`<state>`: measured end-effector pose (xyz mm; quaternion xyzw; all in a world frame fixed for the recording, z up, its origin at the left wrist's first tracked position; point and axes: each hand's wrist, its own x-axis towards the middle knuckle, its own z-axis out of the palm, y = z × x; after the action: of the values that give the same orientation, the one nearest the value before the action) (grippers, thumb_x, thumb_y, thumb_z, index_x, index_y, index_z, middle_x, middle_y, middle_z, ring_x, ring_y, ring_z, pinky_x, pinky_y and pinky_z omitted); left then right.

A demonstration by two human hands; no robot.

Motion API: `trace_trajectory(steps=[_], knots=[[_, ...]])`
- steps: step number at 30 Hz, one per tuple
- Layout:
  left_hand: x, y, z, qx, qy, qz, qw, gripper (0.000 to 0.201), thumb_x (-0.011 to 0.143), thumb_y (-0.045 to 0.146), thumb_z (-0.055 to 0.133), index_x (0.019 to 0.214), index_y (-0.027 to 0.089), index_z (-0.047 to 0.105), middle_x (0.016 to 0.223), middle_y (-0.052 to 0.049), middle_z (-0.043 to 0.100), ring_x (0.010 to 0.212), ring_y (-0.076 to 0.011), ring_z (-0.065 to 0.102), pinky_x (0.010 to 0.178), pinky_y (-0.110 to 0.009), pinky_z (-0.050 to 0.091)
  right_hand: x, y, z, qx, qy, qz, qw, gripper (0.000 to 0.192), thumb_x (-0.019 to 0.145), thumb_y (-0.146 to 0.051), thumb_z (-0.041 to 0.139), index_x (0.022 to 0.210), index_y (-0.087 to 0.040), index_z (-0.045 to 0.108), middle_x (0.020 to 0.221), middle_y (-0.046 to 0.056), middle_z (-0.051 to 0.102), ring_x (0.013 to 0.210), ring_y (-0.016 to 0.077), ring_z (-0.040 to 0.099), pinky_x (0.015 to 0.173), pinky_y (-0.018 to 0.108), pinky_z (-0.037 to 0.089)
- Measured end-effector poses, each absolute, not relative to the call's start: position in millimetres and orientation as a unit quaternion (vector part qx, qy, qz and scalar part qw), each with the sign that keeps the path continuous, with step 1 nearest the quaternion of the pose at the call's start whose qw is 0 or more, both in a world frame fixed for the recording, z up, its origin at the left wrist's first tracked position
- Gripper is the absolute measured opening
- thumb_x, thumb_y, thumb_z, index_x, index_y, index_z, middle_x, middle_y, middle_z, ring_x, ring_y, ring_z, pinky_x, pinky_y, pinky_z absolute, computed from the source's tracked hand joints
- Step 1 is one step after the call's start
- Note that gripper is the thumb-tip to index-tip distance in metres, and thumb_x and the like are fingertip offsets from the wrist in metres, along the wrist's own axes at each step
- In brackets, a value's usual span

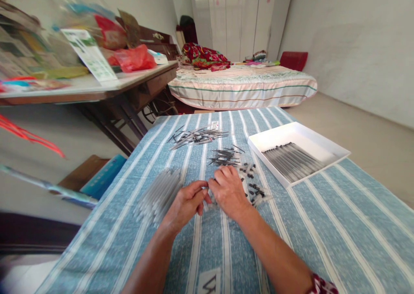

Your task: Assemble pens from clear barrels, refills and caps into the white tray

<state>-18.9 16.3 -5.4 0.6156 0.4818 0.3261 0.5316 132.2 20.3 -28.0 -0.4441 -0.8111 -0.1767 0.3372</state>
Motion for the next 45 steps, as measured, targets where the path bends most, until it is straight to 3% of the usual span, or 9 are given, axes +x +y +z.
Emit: trace_trajectory(steps=[4,7,10,14,22,31,36,40,45], knots=[[-20,18,-2,0.599,0.48,0.362,0.53,0.012,0.077,0.024,0.052,0.068,0.016,0.055,0.057,0.004,0.059,0.037,-0.0049,0.043,0.039,-0.019,0.032,125,13,-16,-0.391,-0.82,-0.169,0.383,0.022,0.09,-0.017,0.045,0.097,-0.013,0.065,0.094,0.011,0.063,0.102,0.0228,0.049,0.091,0.041,0.04],[-22,19,-2,0.545,0.464,0.417,0.56,0.021,0.077,0.029,0.055,0.093,0.015,0.059,0.062,0.002,0.062,0.038,-0.0058,0.044,0.037,-0.018,0.029,139,18,-8,-0.398,-0.786,-0.161,0.444,0.026,0.088,-0.012,0.043,0.107,-0.012,0.062,0.11,0.013,0.06,0.115,0.0244,0.045,0.096,0.042,0.039],[-26,19,-2,0.503,0.434,0.468,0.582,0.037,0.078,0.032,0.058,0.111,0.016,0.055,0.063,0.001,0.065,0.038,-0.0062,0.044,0.036,-0.018,0.027,166,33,-12,-0.467,-0.739,-0.135,0.467,0.028,0.087,-0.01,0.04,0.099,-0.012,0.064,0.098,0.013,0.063,0.102,0.0223,0.053,0.089,0.037,0.043],[-27,18,-1,0.473,0.4,0.499,0.606,0.043,0.078,0.031,0.059,0.119,0.017,0.053,0.062,0.001,0.064,0.037,-0.0057,0.044,0.036,-0.018,0.026,195,49,-28,-0.583,-0.731,-0.067,0.347,0.025,0.086,-0.014,0.043,0.084,-0.016,0.068,0.077,0.007,0.064,0.08,0.0193,0.057,0.072,0.03,0.044],[-24,18,-1,0.448,0.401,0.501,0.623,0.03,0.078,0.03,0.059,0.105,0.017,0.06,0.059,0.001,0.062,0.036,-0.005,0.043,0.035,-0.017,0.024,189,53,-32,-0.626,-0.775,-0.009,0.086,0.023,0.085,-0.02,0.047,0.077,-0.017,0.068,0.081,0.008,0.064,0.085,0.0211,0.054,0.069,0.029,0.036],[-17,20,-1,0.473,0.429,0.455,0.621,0.023,0.077,0.03,0.06,0.096,0.018,0.06,0.059,0.001,0.064,0.036,-0.0049,0.042,0.036,-0.016,0.026,181,56,-26,-0.609,-0.793,-0.012,0.034,0.018,0.079,-0.014,0.049,0.08,-0.016,0.068,0.085,0.011,0.065,0.088,0.0247,0.054,0.072,0.033,0.038],[-11,24,-9,0.51,0.447,0.406,0.612,0.026,0.075,0.031,0.062,0.099,0.019,0.06,0.061,0.001,0.064,0.037,-0.0053,0.042,0.036,-0.016,0.028,179,55,-20,-0.572,-0.794,0.046,0.198,0.019,0.082,-0.016,0.049,0.085,-0.013,0.068,0.083,0.009,0.067,0.084,0.0194,0.057,0.074,0.028,0.039],[-5,22,-9,0.536,0.456,0.374,0.604,0.031,0.075,0.033,0.063,0.103,0.018,0.06,0.063,0.001,0.064,0.039,-0.006,0.043,0.036,-0.017,0.029,168,50,-20,-0.464,-0.719,0.317,0.409,0.017,0.081,-0.02,0.055,0.085,-0.013,0.07,0.075,0.002,0.067,0.07,0.0117,0.059,0.065,0.02,0.041],[-1,20,-5,0.544,0.454,0.389,0.589,0.033,0.073,0.033,0.064,0.102,0.018,0.06,0.063,0.001,0.063,0.04,-0.0063,0.043,0.036,-0.017,0.029,166,49,-27,-0.399,-0.603,0.485,0.491,0.015,0.07,-0.023,0.065,0.079,-0.013,0.072,0.068,0.0,0.065,0.066,0.0123,0.059,0.065,0.022,0.043]])
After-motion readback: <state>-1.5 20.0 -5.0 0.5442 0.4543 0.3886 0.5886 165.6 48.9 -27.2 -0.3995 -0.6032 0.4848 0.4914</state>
